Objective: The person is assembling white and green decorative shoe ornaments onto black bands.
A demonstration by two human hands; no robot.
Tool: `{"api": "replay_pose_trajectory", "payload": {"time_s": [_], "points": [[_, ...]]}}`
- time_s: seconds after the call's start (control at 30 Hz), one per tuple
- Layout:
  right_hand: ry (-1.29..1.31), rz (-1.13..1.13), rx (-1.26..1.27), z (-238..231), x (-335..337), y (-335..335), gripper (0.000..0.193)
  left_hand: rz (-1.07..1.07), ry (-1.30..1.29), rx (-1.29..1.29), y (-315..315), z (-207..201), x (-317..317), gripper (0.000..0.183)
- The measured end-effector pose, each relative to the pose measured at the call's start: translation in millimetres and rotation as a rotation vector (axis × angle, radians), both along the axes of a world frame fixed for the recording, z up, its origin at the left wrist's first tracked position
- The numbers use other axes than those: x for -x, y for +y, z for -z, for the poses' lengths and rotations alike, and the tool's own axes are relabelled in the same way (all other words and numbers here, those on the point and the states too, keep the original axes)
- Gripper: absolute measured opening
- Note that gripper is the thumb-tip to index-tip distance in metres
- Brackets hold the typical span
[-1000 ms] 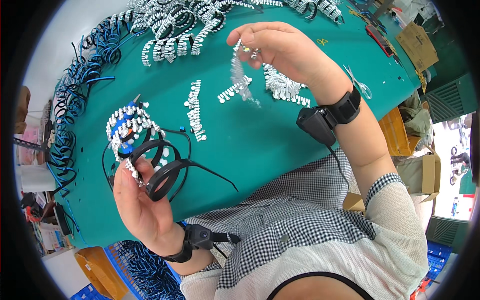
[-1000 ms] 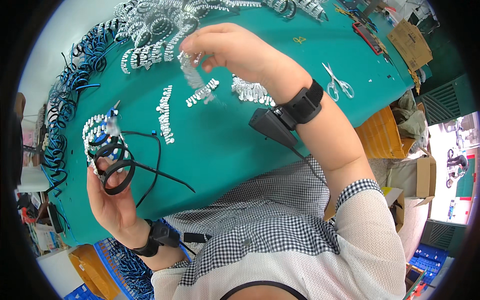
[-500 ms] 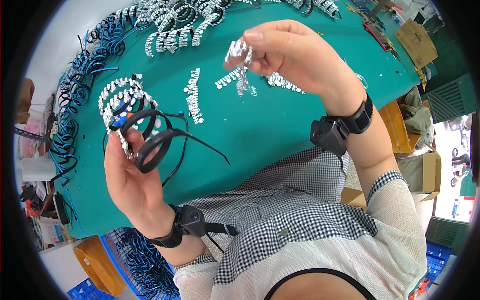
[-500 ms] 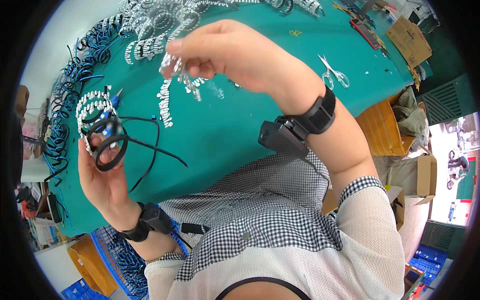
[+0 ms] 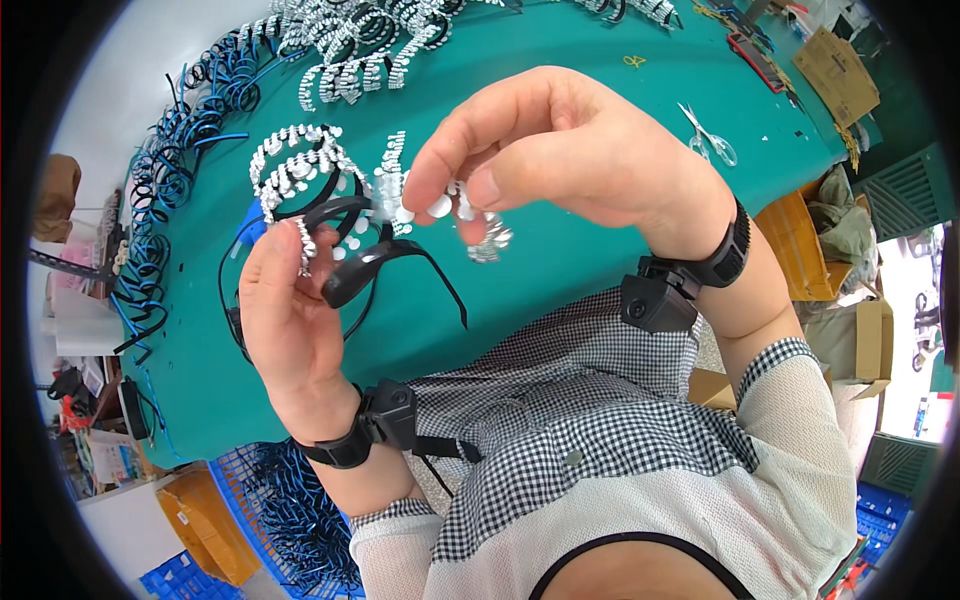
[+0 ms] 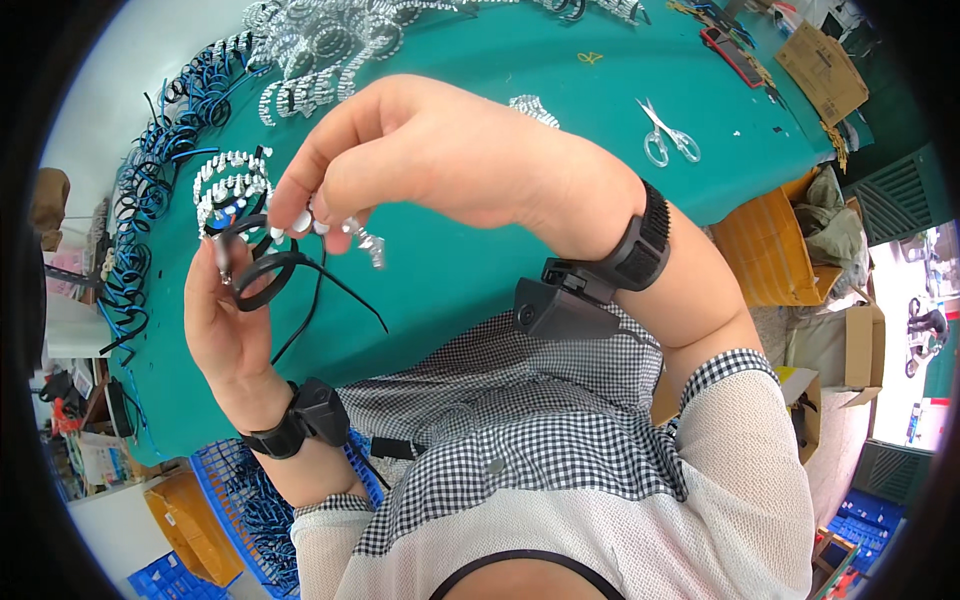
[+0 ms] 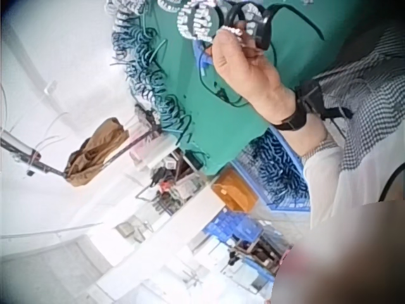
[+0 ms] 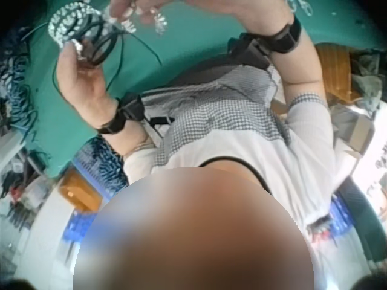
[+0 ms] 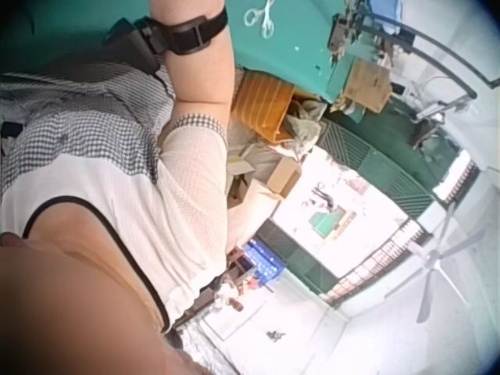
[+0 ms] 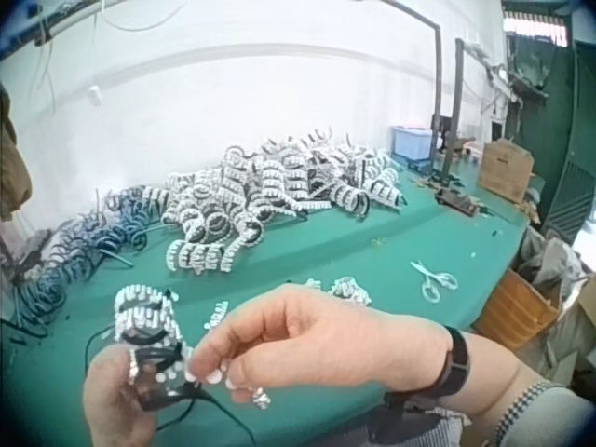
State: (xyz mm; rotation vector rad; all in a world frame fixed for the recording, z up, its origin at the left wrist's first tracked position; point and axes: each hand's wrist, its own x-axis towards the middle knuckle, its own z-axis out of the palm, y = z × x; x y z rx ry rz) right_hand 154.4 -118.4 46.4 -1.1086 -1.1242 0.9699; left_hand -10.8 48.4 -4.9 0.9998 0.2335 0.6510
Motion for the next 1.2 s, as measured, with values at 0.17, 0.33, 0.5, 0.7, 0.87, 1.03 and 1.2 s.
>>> {"api": "replay_pose_trajectory", "payload": {"time_s": [0.17, 0.33, 0.5, 0.7, 0.87, 1.03, 1.2], "points": [[-0.065, 0.027, 0.056, -6, 4, 1, 0.019, 0.016, 0.100, -0.291, -7, -3, -2, 0.020], [-0.050, 0.008, 0.116, -8, 8, 1, 0.020, 0.010, 0.122, -0.295, -10, -1, -8, 0.020], [0.058, -0.060, 0.043, -5, 10, 7, 0.019, 0.039, 0.101, -0.205, -12, -2, -8, 0.020], [0.029, -0.030, 0.000, 3, -2, 10, 0.020, 0.145, 0.032, -0.184, -7, 1, -3, 0.019], [0.010, 0.105, 0.067, 24, -27, 21, 0.022, -0.075, 0.044, -0.155, -1, 5, 11, 0.021], [-0.618, 0.367, 0.258, 47, -57, 29, 0.025, -0.109, 0.059, -0.115, -9, 7, 6, 0.020], [-1.078, 0.342, 0.411, 47, -94, -8, 0.021, -0.156, 0.065, -0.139, -10, 4, 13, 0.022]]}}
